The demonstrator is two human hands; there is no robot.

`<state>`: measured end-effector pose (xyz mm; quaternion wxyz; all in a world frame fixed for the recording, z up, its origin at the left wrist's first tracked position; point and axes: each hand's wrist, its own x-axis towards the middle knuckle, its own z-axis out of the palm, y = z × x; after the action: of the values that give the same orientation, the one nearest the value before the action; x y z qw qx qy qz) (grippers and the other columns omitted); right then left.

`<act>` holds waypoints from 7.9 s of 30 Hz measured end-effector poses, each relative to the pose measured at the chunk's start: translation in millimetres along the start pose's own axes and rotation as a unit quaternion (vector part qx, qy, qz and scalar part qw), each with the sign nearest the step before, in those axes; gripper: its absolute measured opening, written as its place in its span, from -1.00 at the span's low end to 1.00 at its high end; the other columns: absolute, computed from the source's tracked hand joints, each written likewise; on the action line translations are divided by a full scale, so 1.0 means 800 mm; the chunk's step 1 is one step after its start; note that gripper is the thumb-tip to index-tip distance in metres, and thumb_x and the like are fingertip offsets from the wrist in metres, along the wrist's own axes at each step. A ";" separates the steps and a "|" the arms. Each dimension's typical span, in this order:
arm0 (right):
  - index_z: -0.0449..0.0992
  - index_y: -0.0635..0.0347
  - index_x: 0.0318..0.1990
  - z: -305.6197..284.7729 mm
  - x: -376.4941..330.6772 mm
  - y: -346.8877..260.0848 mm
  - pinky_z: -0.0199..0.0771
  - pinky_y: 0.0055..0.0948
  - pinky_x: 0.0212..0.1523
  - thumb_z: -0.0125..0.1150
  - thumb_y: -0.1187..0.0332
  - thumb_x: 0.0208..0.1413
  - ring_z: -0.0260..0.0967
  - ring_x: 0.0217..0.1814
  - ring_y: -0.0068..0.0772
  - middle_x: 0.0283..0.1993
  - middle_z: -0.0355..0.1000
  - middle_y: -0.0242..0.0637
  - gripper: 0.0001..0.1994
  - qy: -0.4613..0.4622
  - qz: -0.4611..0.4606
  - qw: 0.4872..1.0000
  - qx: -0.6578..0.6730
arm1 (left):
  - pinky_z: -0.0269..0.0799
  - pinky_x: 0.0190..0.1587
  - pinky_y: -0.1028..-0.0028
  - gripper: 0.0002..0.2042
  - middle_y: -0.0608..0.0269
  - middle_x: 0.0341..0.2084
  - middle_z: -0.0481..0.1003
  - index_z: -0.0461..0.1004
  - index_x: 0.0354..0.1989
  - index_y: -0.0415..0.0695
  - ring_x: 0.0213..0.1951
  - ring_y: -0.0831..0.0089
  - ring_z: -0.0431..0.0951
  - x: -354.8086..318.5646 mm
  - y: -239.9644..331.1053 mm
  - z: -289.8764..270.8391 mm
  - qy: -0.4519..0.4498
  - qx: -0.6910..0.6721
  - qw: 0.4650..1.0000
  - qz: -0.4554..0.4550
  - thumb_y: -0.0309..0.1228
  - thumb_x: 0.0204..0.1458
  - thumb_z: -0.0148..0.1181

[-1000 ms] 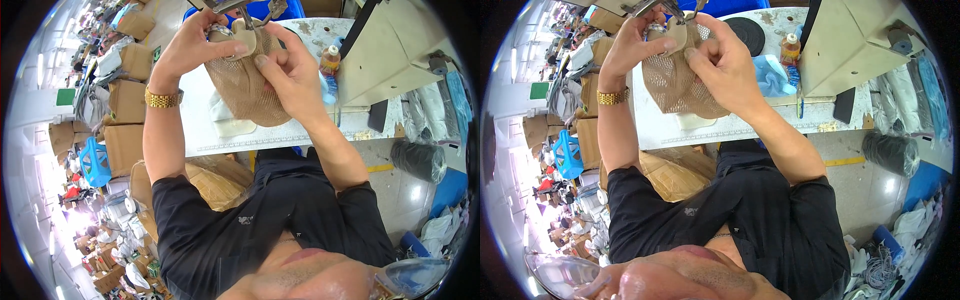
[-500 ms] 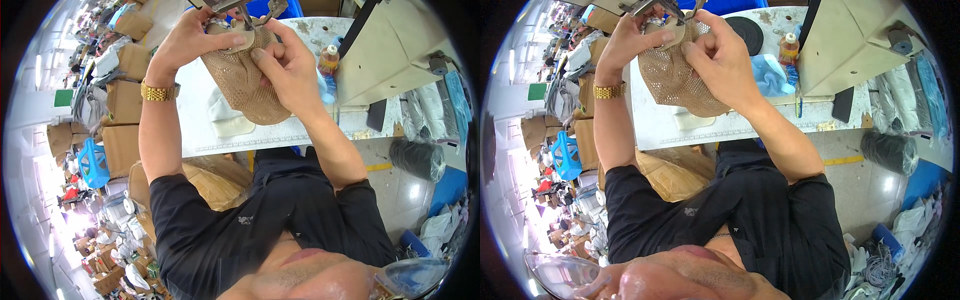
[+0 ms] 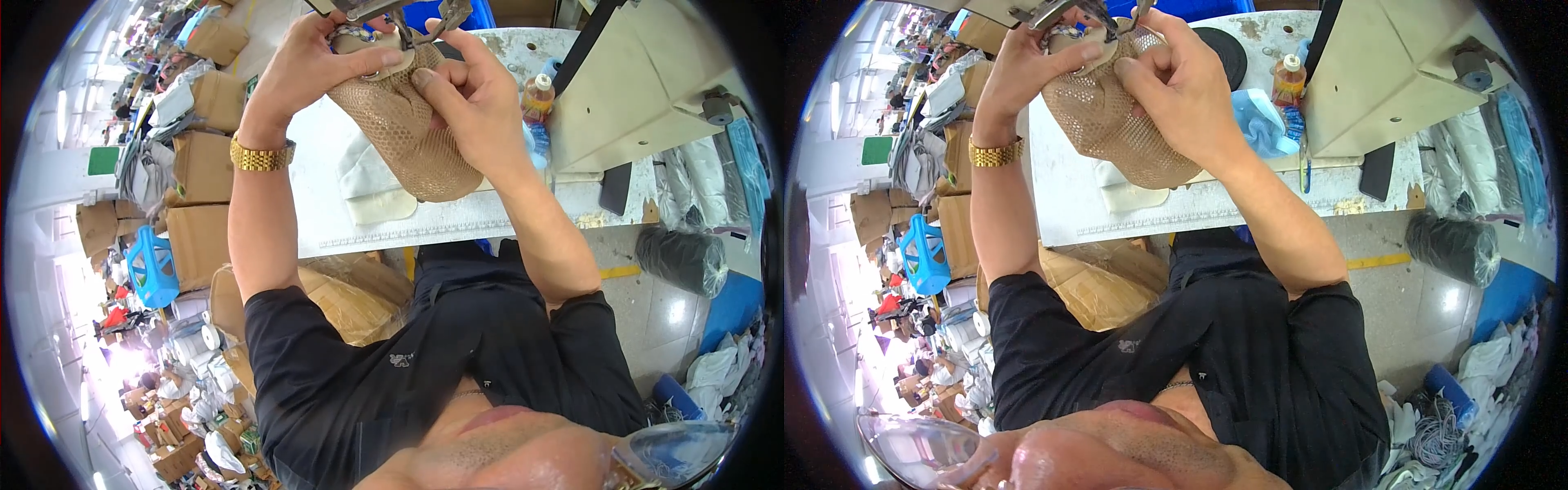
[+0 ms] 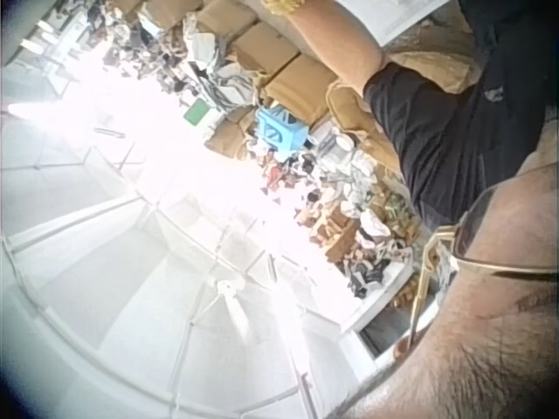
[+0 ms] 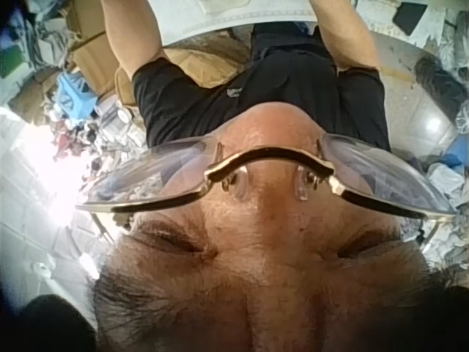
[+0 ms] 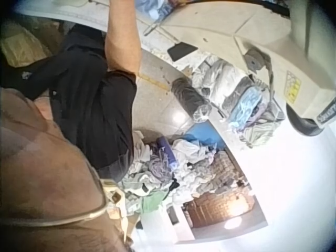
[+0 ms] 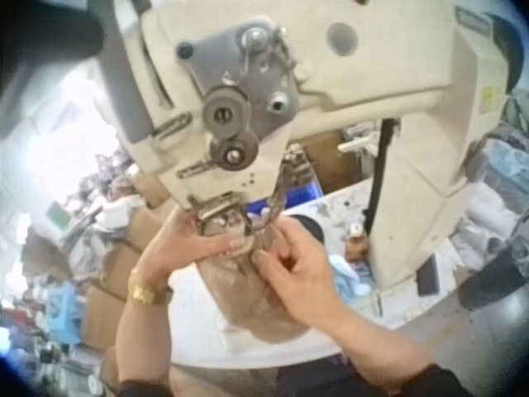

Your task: Assemble mesh bags by attaching leather trim using an industrial sewing machine.

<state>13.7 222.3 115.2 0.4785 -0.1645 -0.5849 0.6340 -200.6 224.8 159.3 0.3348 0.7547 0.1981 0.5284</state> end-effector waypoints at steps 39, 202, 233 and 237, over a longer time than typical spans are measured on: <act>0.54 0.28 -0.16 -0.030 0.018 0.014 0.34 -0.67 -0.47 0.30 0.48 0.11 0.38 -0.52 -0.73 -0.53 0.50 -0.42 -0.84 0.035 -0.030 0.998 -0.048 | 0.48 -0.25 0.58 -0.80 0.36 -0.44 0.60 0.62 -0.31 -0.26 -0.36 0.68 0.52 0.010 0.075 0.039 0.090 0.314 0.897 -0.297 -0.41 -0.03 0.44; 0.41 0.11 0.09 -0.001 -0.043 0.101 0.47 -0.32 -0.10 -0.06 0.00 0.35 0.45 -0.17 -0.36 -0.05 0.50 -0.29 -0.59 -0.030 0.250 0.698 0.670 | 0.33 -0.33 0.44 -0.84 0.26 -0.41 0.44 0.52 -0.31 -0.21 -0.41 0.41 0.38 -0.027 0.027 0.129 0.327 0.532 0.771 -0.123 -0.41 0.02 0.33; 0.36 0.08 0.20 -0.038 -0.037 0.100 0.46 -0.19 0.12 -0.12 0.06 0.39 0.48 0.14 -0.25 0.15 0.47 -0.24 -0.60 -0.140 0.173 0.698 0.681 | 0.53 0.01 0.32 -0.77 0.20 -0.22 0.60 0.63 -0.33 -0.15 -0.02 0.19 0.59 -0.044 0.000 0.116 0.177 0.642 0.739 0.103 -0.63 -0.24 0.36; 0.37 0.07 0.19 -0.037 -0.032 0.103 0.46 -0.18 0.12 -0.11 0.07 0.39 0.47 0.14 -0.25 0.14 0.47 -0.25 -0.61 -0.142 0.158 0.716 0.665 | 0.54 -0.02 0.34 -0.75 0.21 -0.22 0.59 0.63 -0.30 -0.14 -0.03 0.19 0.59 -0.042 0.001 0.113 0.181 0.632 0.747 0.100 -0.62 -0.25 0.36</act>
<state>14.7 231.1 24.9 0.2685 0.1979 -0.0391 0.9419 -129.0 175.2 117.9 -0.3157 0.6996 0.4667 0.4393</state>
